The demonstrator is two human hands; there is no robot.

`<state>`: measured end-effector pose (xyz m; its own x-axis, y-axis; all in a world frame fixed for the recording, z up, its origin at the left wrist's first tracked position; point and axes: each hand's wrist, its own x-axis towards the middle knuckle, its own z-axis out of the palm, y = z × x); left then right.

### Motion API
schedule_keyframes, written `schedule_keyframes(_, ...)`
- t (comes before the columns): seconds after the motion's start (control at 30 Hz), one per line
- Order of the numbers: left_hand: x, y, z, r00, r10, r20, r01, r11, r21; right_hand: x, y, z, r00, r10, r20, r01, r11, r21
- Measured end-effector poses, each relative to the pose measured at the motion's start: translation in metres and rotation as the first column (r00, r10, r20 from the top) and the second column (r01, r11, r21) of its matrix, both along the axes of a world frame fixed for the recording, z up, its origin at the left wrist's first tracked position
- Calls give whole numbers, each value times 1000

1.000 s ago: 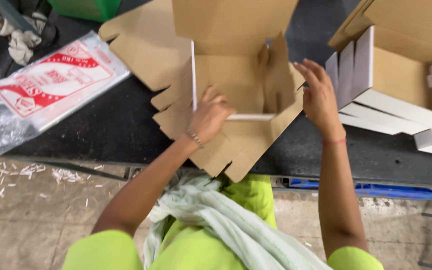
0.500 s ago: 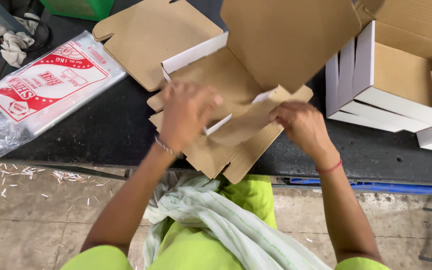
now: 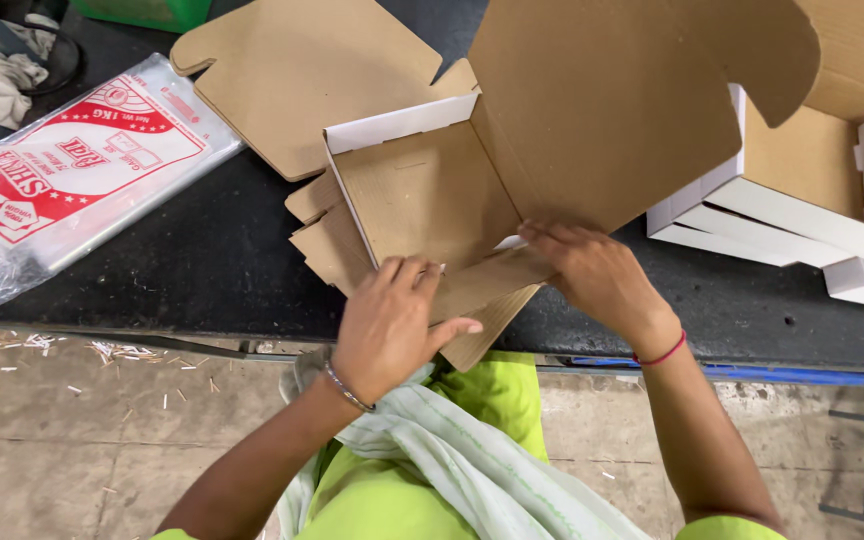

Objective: The person folds flat cardboard blanks into open boxes at a workbench, pressing the sides and inserting white cardboard divider pieces into each box, then sets finished boxes on a stack beside them and reaches for the next flat blank.

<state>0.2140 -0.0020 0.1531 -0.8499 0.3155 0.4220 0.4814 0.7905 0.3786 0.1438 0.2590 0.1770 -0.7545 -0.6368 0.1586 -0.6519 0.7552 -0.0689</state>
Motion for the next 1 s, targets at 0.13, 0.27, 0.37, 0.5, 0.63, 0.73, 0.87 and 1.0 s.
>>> schedule_keyframes(0.13, 1, 10, -18, 999, 39, 29, -39, 999, -7, -2, 0, -10, 993, -72, 92, 71, 997, 10)
schedule_keyframes(0.27, -9, 16, -31, 993, 31, 117, -28, 999, -30, -6, -3, -22, 999, 50, 11, -49, 997, -65)
schedule_keyframes(0.37, -22, 14, -37, 975, 4, 221, 2, 1000, -26, -14, -1, -36, 998, -3, 63, 8, 997, -74)
schedule_keyframes(0.5, -49, -3, -45, 933, -91, 348, 84, 996, 35, -40, 2, -57, 986, -94, 141, 97, 995, -13)
schedule_keyframes(0.63, -96, -20, -57, 761, -66, 646, 114, 993, -32, -86, -4, -64, 971, 20, 237, -30, 999, 40)
schedule_keyframes(0.73, -127, -29, -65, 755, -178, 631, 178, 982, 65, -112, -13, -56, 924, -78, 375, -20, 968, 250)
schedule_keyframes(0.87, -146, -32, -64, 734, -145, 664, 100, 989, 106, -119, -29, -44, 913, -85, 400, 26, 988, 151)
schedule_keyframes(1.0, -111, -18, -64, 975, 22, 222, -15, 999, -35, -82, -26, -37, 996, 72, 51, -71, 997, -29)
